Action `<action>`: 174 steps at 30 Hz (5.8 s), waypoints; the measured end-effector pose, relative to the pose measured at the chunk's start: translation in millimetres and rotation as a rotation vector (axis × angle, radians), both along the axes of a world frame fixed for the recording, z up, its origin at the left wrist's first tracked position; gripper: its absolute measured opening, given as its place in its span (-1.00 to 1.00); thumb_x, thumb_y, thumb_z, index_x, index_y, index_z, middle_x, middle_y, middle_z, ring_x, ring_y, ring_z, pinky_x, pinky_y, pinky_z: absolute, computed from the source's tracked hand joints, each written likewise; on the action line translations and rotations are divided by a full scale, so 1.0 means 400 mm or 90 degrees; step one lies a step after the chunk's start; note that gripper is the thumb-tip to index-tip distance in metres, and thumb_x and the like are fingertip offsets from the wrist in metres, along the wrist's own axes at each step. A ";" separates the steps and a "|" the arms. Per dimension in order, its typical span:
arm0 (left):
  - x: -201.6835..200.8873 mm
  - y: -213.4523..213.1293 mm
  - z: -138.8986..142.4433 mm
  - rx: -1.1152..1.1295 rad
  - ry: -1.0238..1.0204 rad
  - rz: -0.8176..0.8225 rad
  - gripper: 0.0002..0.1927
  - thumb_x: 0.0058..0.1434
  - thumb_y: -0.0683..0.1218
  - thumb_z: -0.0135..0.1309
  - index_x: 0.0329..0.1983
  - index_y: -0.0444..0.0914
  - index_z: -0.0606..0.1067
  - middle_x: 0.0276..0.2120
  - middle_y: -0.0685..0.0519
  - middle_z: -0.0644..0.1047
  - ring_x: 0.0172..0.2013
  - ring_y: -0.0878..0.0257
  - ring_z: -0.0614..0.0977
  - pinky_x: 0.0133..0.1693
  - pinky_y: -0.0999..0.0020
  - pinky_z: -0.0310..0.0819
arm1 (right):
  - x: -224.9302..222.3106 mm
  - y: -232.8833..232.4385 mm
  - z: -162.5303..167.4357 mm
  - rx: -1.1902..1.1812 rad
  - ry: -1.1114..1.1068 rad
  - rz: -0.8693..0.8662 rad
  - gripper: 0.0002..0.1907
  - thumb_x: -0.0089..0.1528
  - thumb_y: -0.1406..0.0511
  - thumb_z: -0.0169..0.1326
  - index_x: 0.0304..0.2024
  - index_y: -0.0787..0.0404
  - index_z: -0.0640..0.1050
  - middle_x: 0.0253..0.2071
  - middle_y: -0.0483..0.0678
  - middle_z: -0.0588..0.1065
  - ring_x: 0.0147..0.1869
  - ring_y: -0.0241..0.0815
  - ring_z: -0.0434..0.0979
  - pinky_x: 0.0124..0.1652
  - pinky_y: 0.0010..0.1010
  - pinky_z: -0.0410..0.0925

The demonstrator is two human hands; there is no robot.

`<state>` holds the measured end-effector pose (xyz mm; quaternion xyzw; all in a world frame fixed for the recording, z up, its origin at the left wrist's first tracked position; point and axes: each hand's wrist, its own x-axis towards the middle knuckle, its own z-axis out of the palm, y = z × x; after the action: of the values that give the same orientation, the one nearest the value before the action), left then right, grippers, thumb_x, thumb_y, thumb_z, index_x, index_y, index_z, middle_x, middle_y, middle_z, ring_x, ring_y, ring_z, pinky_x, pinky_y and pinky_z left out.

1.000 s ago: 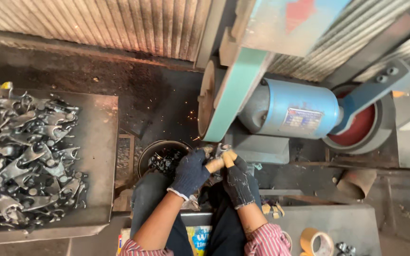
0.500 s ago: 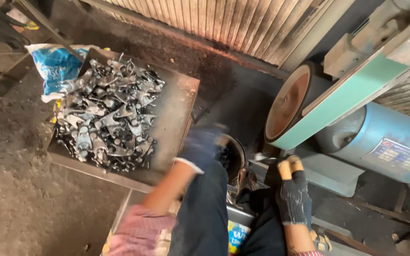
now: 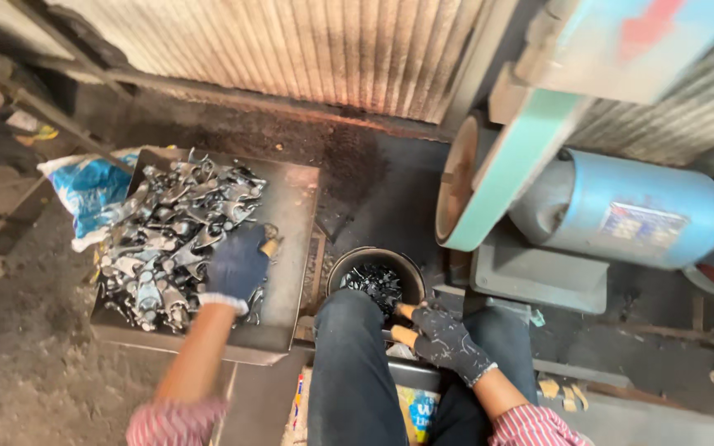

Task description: The person sits at a belt sanding machine and grinds small metal workpieces one at a time, holding each against the moving belt to shape or smooth it, producing sparks. Finished pieces are set aside and new pieces are picked up from a tray of similar metal parts.

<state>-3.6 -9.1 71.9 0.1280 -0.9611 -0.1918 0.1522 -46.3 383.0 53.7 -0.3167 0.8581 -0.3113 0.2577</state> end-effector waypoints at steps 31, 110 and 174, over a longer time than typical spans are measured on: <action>-0.211 0.743 -0.295 0.751 0.010 -0.065 -0.61 0.43 0.07 0.07 -0.01 -0.38 0.56 -0.13 -0.20 0.68 -0.12 -0.07 0.63 -0.06 0.18 0.52 | -0.167 0.078 -0.122 -0.454 -0.307 -0.649 -0.61 0.26 0.20 0.17 0.05 0.32 0.58 -0.11 -0.10 0.63 -0.06 -0.39 0.55 -0.06 -0.49 0.41; -0.229 0.743 -0.294 0.811 0.112 -0.025 -0.86 0.33 -0.17 0.13 -0.14 -0.35 0.59 -0.31 0.03 0.63 -0.29 0.33 0.59 -0.22 0.37 0.51 | -0.197 0.069 -0.157 -0.441 -0.399 -0.572 -0.69 0.35 0.24 0.13 -0.05 0.41 0.59 -0.26 -0.01 0.57 -0.27 -0.28 0.53 -0.31 -0.44 0.44; -0.256 0.680 -0.250 0.724 -0.159 -0.328 -0.68 0.22 -0.19 0.11 0.06 -0.29 0.53 -0.10 0.03 0.66 -0.12 0.22 0.69 -0.10 0.31 0.59 | -0.128 0.092 -0.150 -0.518 -0.367 -0.447 -0.36 0.19 0.30 0.26 0.26 0.36 0.34 0.01 0.02 0.45 0.05 -0.23 0.43 0.00 -0.38 0.32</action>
<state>-106.2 262.7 -28.2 -0.0254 -0.7193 -0.6865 -0.1036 -97.5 419.7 -6.3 0.0089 0.6189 -0.7539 0.2201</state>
